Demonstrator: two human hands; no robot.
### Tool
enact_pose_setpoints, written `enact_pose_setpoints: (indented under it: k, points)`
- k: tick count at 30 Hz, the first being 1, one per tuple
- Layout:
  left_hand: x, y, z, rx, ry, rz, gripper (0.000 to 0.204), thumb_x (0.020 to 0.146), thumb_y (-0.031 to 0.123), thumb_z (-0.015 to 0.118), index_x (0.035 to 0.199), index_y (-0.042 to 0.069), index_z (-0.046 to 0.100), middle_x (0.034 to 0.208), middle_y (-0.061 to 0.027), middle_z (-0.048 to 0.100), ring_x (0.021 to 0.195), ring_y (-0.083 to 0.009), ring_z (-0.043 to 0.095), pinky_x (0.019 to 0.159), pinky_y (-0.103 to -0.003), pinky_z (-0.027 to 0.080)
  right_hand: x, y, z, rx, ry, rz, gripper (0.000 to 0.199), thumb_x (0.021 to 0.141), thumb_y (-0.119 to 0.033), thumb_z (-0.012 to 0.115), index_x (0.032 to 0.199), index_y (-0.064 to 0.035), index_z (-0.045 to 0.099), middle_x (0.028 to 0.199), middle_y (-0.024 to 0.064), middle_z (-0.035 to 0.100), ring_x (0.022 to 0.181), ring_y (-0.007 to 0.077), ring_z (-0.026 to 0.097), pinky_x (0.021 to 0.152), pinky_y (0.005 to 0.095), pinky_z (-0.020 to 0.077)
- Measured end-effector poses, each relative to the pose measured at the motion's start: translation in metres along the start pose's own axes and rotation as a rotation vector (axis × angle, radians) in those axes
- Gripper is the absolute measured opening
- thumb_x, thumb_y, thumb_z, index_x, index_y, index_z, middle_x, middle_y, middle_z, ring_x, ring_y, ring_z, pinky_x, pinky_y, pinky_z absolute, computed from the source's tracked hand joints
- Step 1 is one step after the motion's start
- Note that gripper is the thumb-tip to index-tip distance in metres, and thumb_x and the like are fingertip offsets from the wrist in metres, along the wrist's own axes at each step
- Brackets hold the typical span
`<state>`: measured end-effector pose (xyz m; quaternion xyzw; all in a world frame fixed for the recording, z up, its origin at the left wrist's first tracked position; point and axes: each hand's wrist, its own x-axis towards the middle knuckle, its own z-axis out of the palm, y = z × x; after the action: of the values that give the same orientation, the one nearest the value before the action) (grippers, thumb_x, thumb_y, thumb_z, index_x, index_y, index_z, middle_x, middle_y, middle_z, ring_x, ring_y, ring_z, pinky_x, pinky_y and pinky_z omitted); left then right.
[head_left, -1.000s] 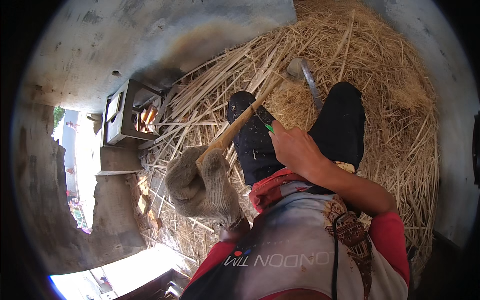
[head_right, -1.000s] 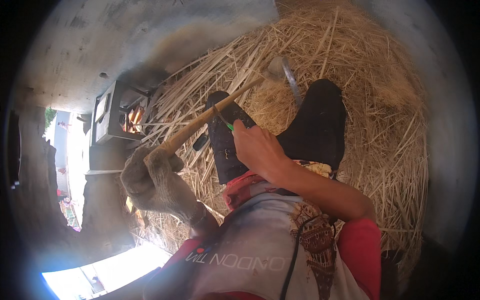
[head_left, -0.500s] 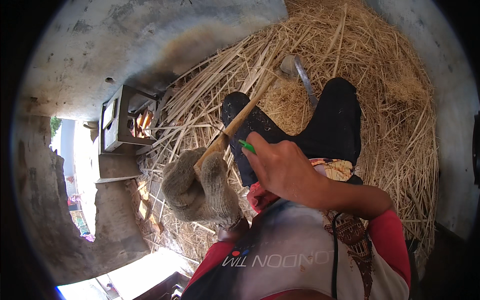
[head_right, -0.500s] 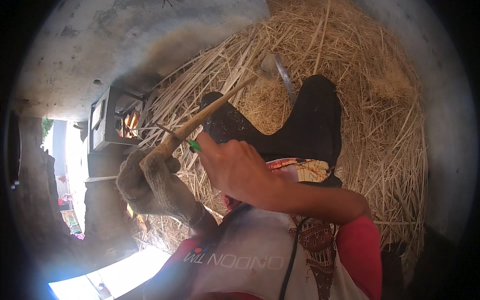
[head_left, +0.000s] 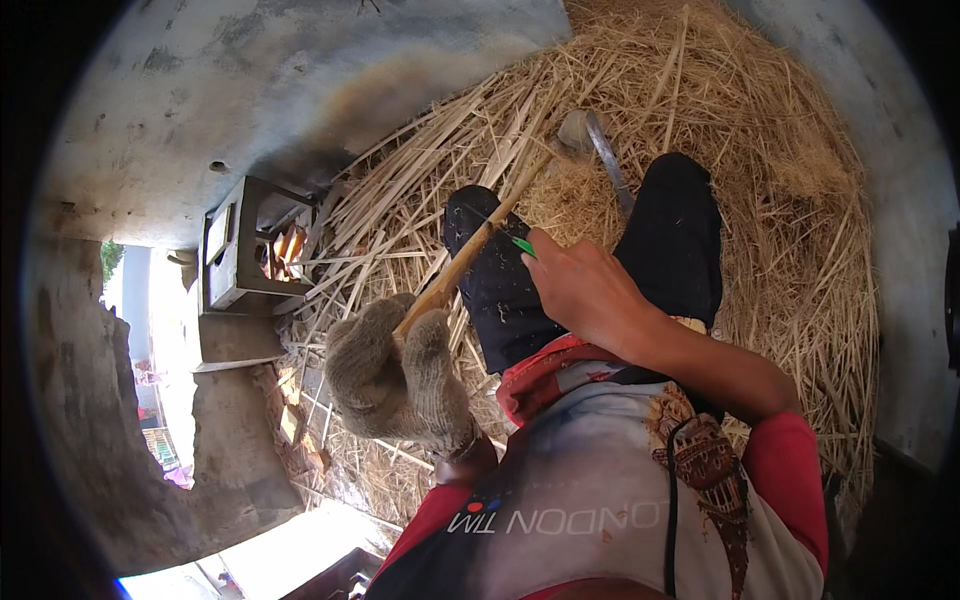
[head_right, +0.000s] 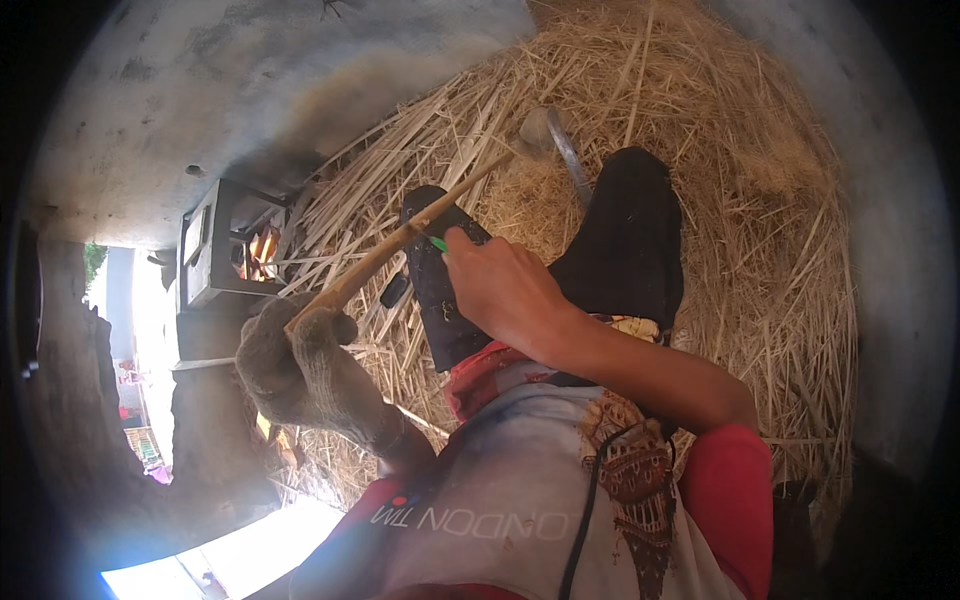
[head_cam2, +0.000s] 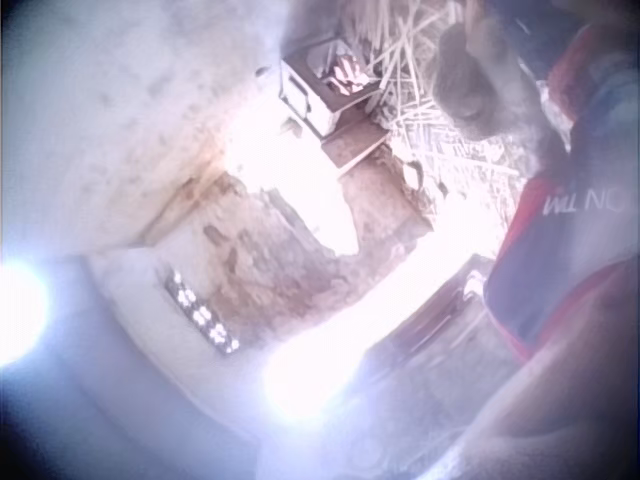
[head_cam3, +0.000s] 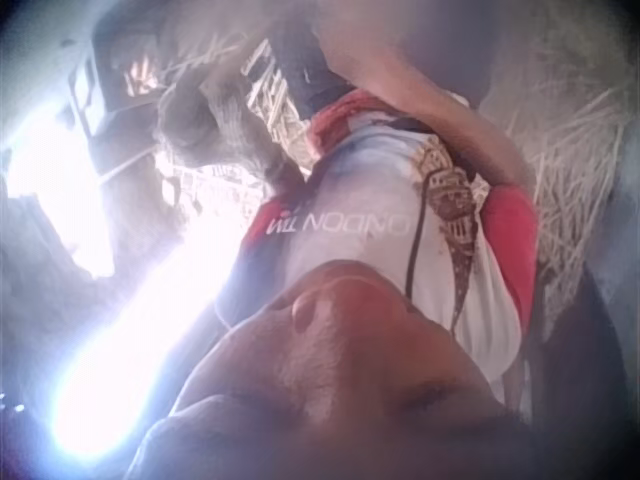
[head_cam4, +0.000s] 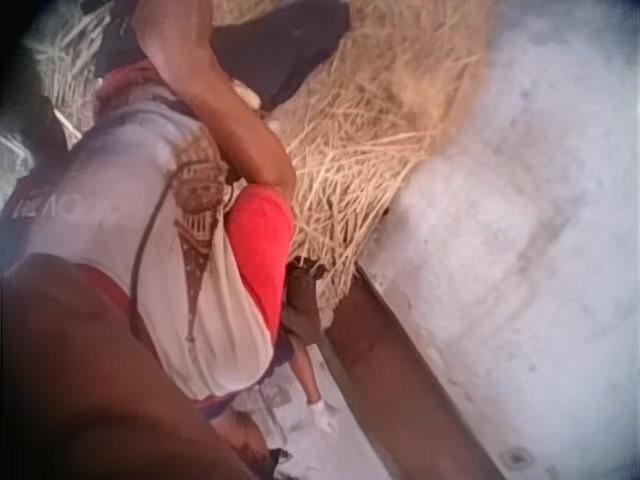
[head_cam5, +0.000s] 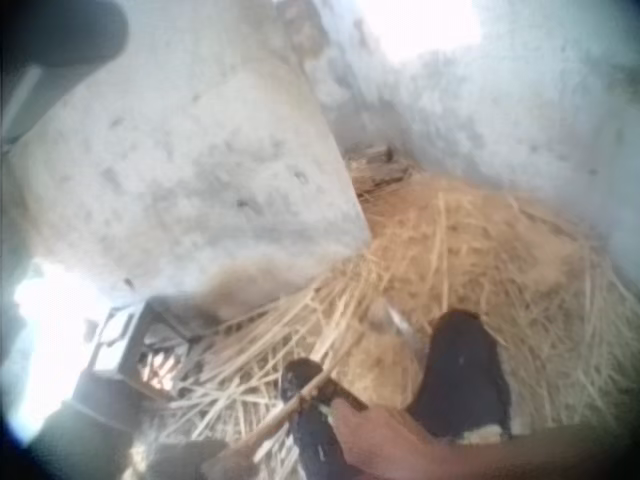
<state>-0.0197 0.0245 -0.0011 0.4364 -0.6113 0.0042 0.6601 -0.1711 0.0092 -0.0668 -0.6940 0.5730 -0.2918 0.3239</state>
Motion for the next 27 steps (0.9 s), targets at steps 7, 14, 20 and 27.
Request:
enact_pose_setpoints:
  k: [7,14,20,27]
  points:
    - [0.008,-0.006,-0.003,-0.113,-0.102,0.014,0.028,0.085,0.013,0.076,0.103,-0.004,0.063,0.087,-0.0173,0.067,0.062,-0.0169,0.063,0.049,-0.023,0.050,-0.005,-0.028,-0.018,-0.087,-0.015,-0.079,0.012,0.092,-0.010,0.054,0.096,-0.0024,0.046,0.063,0.0245,0.062,0.063,0.0458,0.066,0.057,0.0542,0.0535]
    - [0.004,-0.005,-0.005,-0.087,-0.121,0.037,0.023,0.084,0.010,0.073,0.100,-0.004,0.064,0.088,-0.0174,0.068,0.066,-0.0191,0.066,0.053,-0.026,0.054,-0.009,-0.029,-0.012,-0.087,0.039,-0.127,0.012,0.092,-0.010,0.055,0.097,-0.0031,0.047,0.063,0.0222,0.063,0.063,0.0440,0.067,0.056,0.0523,0.0544]
    - [0.005,-0.004,-0.005,-0.047,-0.077,0.007,0.022,0.083,0.007,0.072,0.100,-0.005,0.064,0.089,-0.0179,0.067,0.065,-0.0187,0.065,0.053,-0.026,0.053,-0.021,-0.047,-0.015,-0.011,0.012,-0.190,0.014,0.094,-0.013,0.057,0.096,-0.0020,0.049,0.060,0.0226,0.060,0.060,0.0435,0.064,0.053,0.0523,0.0513]
    - [-0.006,-0.006,-0.006,-0.114,-0.059,-0.006,0.025,0.084,0.008,0.073,0.103,-0.004,0.062,0.089,-0.0178,0.067,0.063,-0.0179,0.064,0.052,-0.024,0.052,0.002,-0.013,-0.003,-0.046,0.071,-0.057,0.020,0.098,-0.020,0.056,0.099,0.0000,0.053,0.061,0.0268,0.059,0.061,0.0464,0.063,0.053,0.0533,0.0504]
